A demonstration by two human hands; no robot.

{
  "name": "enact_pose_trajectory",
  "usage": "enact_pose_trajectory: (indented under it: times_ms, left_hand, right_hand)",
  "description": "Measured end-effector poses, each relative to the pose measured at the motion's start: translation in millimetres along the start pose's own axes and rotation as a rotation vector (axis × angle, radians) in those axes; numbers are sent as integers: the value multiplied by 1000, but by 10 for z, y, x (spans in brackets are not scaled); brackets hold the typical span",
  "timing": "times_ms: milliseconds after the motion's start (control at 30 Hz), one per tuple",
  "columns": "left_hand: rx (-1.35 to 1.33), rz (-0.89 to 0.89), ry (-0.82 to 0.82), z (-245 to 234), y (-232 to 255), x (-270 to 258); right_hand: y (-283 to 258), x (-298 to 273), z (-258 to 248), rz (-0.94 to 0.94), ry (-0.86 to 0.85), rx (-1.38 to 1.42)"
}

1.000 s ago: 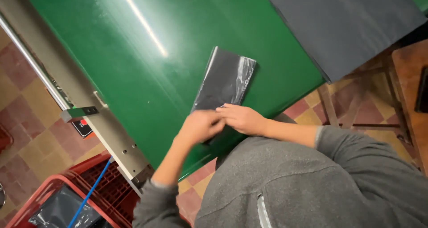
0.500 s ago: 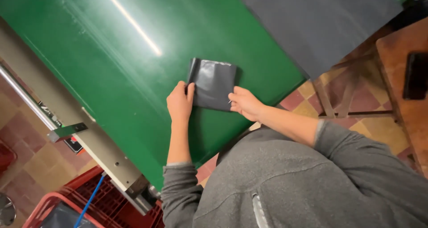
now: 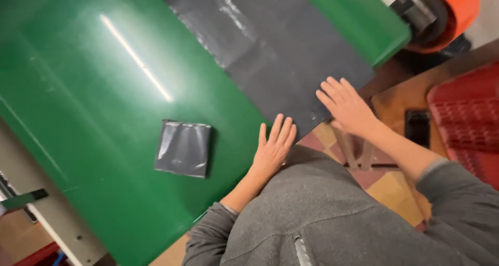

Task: Folding and stacking black plastic bags on a conveyor belt and placing them into a crate.

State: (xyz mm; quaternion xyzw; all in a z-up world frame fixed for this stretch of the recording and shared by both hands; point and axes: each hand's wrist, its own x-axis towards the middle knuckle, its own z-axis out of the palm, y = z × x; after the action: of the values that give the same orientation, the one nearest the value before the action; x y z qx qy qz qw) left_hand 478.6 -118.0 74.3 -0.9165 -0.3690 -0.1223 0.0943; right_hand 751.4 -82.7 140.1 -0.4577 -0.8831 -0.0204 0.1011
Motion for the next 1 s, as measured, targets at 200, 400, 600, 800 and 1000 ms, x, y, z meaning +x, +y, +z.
enact_pose_trajectory:
  times_ms: [200,400,600,800,1000]
  left_hand:
    - [-240,-69,166,199,27,283]
    - [-1005,-514,-185,-515,-231,407]
    - [-1272,-991,314,134,-1400,605]
    - [-1353,-1078,606,922,-2587,1194]
    - [-685,-1185,451,1219,-2779,1301]
  right_hand:
    - [1081,-70,82,-93,-105,21]
    - [1452,159,-282,115,-442,318]
    - [1688,1720,-484,-113,-64,429]
    - [2087,3386,675,-130,-59,429]
    - [2080,3818,1216,-271,9,258]
